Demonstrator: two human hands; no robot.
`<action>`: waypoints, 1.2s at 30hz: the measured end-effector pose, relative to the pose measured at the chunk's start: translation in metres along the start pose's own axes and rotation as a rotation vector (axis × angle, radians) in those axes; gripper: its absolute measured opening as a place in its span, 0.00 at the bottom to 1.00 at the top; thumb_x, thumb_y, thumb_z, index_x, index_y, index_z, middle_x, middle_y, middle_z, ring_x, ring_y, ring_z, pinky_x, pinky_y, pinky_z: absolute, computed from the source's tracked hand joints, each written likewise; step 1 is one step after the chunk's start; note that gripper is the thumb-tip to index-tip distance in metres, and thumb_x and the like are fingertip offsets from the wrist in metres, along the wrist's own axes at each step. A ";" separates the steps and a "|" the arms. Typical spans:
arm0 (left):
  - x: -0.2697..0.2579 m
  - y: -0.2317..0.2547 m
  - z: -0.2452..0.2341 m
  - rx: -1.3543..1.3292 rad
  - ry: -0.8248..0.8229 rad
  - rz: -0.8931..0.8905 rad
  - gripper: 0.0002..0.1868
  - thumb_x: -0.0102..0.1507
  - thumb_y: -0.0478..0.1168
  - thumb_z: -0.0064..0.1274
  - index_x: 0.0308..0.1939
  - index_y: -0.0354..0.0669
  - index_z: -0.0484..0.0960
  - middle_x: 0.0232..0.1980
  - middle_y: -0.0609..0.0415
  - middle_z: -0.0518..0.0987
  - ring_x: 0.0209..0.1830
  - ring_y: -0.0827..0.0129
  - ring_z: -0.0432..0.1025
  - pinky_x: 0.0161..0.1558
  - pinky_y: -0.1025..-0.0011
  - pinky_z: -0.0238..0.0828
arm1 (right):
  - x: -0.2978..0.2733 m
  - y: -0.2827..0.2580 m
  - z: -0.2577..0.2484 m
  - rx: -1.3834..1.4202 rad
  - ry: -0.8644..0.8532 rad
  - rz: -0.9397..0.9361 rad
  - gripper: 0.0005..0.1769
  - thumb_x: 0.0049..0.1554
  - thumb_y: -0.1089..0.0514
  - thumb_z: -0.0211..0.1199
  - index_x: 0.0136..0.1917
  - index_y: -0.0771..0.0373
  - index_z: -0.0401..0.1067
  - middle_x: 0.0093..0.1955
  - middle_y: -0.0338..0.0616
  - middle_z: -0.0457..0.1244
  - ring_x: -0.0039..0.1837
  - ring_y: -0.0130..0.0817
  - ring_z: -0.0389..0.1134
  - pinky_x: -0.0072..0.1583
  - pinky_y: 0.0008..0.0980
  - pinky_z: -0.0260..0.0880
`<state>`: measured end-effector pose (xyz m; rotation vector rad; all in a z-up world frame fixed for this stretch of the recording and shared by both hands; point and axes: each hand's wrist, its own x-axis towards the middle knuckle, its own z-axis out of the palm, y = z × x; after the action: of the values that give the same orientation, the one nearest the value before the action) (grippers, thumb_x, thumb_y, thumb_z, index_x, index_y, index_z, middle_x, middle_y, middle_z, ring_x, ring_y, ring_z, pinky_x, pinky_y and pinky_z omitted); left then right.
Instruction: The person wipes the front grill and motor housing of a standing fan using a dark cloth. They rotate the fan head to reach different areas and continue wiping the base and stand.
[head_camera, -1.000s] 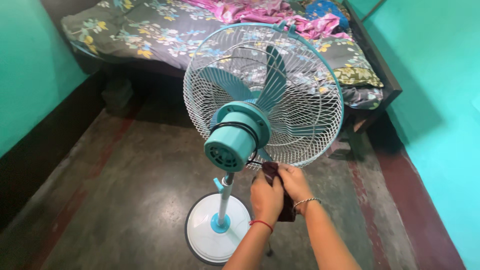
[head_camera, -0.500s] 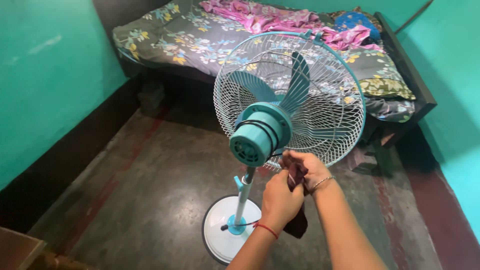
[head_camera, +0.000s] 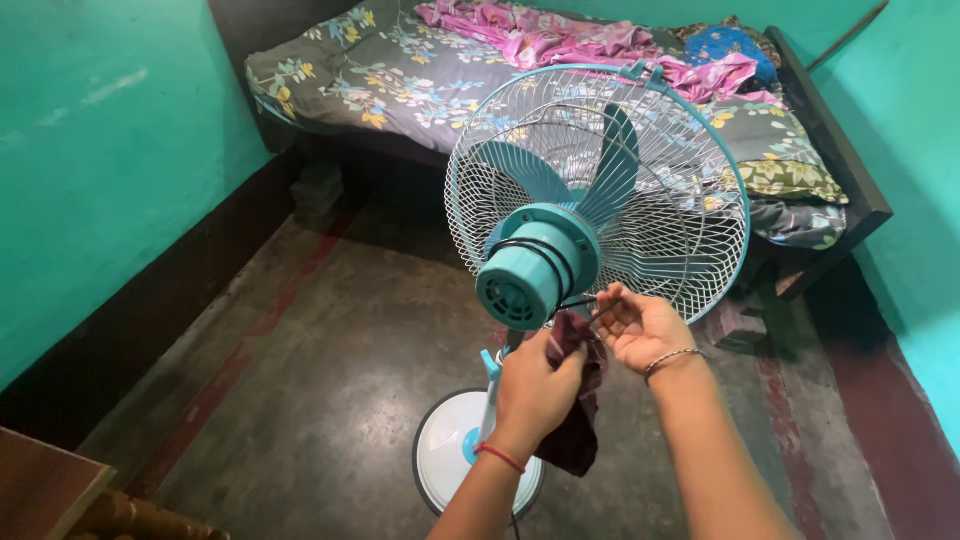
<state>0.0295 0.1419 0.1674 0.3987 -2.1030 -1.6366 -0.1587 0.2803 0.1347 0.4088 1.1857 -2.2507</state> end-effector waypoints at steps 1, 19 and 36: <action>-0.001 -0.002 -0.004 -0.029 0.005 -0.026 0.14 0.58 0.44 0.57 0.43 0.39 0.83 0.39 0.40 0.85 0.42 0.48 0.80 0.43 0.58 0.75 | -0.004 -0.002 0.004 0.017 0.058 0.003 0.08 0.63 0.58 0.57 0.47 0.60 0.75 0.48 0.38 0.70 0.55 0.31 0.71 0.62 0.39 0.70; 0.019 0.000 -0.041 -0.153 0.067 -0.127 0.14 0.60 0.45 0.56 0.41 0.39 0.84 0.34 0.44 0.85 0.36 0.56 0.83 0.40 0.63 0.75 | -0.006 0.004 0.045 -0.099 -0.095 -0.301 0.10 0.65 0.53 0.57 0.51 0.59 0.75 0.50 0.38 0.70 0.55 0.29 0.72 0.60 0.32 0.71; 0.030 0.001 -0.071 -0.194 0.210 -0.069 0.12 0.61 0.44 0.57 0.37 0.38 0.83 0.30 0.47 0.85 0.30 0.62 0.81 0.36 0.66 0.74 | -0.012 -0.003 0.102 -0.118 -0.085 -0.545 0.03 0.61 0.62 0.62 0.45 0.63 0.74 0.46 0.45 0.70 0.48 0.33 0.73 0.54 0.34 0.75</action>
<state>0.0399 0.0686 0.1876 0.5576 -1.7781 -1.7371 -0.1519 0.2018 0.2001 -0.0727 1.5129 -2.5924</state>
